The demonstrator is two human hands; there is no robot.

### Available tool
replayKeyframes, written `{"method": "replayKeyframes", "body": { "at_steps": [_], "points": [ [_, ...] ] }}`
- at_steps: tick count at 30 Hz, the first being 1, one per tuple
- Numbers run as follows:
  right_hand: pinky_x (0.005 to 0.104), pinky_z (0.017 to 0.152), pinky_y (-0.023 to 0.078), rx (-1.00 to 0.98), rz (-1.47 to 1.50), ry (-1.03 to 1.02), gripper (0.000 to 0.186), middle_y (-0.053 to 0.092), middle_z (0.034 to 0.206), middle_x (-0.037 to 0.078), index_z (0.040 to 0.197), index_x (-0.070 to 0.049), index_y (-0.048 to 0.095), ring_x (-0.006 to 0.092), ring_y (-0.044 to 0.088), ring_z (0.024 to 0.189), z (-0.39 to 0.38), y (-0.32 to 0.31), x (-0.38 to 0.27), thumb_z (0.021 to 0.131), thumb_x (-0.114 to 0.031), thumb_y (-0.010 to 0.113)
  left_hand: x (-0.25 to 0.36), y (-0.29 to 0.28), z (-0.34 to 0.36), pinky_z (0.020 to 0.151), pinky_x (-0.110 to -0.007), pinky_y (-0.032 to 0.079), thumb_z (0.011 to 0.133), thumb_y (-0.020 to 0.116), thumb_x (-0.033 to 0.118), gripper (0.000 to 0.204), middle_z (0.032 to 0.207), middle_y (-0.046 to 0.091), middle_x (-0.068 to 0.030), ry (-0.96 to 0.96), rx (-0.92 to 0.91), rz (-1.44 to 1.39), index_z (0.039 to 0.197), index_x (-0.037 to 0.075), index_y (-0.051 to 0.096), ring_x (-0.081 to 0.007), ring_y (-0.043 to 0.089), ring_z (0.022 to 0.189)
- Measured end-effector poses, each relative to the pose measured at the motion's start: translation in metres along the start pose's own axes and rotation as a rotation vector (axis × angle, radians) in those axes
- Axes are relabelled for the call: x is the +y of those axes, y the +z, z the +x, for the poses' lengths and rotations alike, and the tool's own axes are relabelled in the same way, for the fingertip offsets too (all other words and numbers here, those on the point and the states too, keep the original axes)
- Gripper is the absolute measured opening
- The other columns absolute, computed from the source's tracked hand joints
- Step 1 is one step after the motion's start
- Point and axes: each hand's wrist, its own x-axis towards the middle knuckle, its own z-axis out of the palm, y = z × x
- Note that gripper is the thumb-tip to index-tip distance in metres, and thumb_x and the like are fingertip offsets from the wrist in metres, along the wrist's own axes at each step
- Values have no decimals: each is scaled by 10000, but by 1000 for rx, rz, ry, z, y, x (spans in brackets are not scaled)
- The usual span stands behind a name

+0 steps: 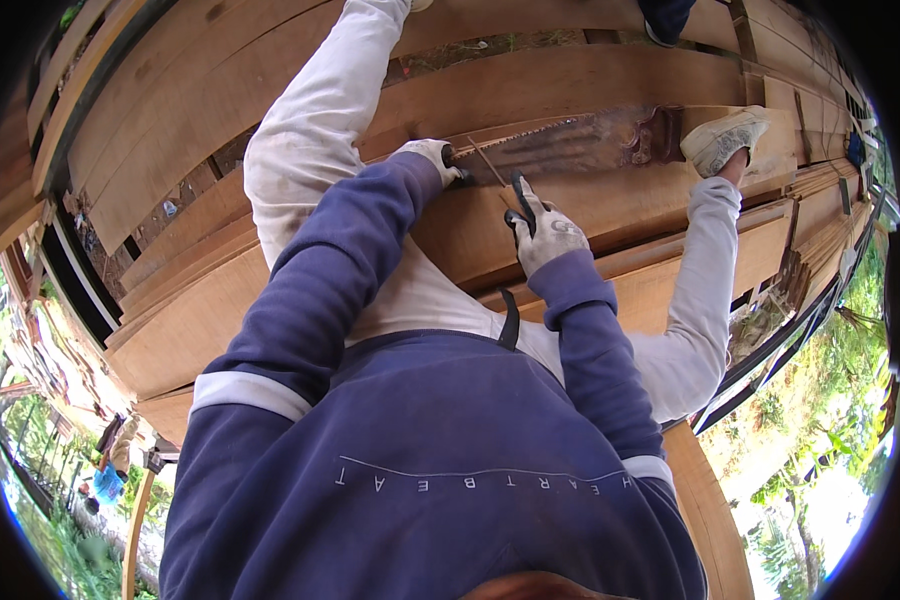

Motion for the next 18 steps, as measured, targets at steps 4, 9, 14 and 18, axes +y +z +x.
{"method": "replayKeyframes", "body": {
  "at_steps": [4,9,14,18],
  "points": [
    [480,824,486,56,63,-21,503,641,948,227,1416,-197,430,390,624,924,-2,5,-2,936,-294,542,-4,-1,-4,846,-428,497,812,677,332,312,991,681,-170,14,21,-46,1022,101,684,-359,632,962],
    [488,784,497,158,28,-48,510,650,907,224,1397,-237,470,402,625,860,-11,29,5,919,-396,551,-7,16,-14,856,-450,514,784,706,392,339,1010,682,-173,27,140,-11,981,117,680,-366,641,966],
    [475,820,511,102,54,-13,546,676,956,223,1426,-202,432,377,654,902,-7,26,5,927,-402,534,21,-5,-28,912,-406,503,755,741,403,448,1058,690,-137,2,146,-167,1104,137,650,-316,635,1047],
    [436,920,492,84,148,64,646,648,1136,215,1465,-174,368,359,630,1051,0,23,4,911,-462,533,10,0,-16,994,-394,464,723,767,411,654,1220,634,-143,51,65,54,1278,143,548,-292,595,1152]
  ]
}}
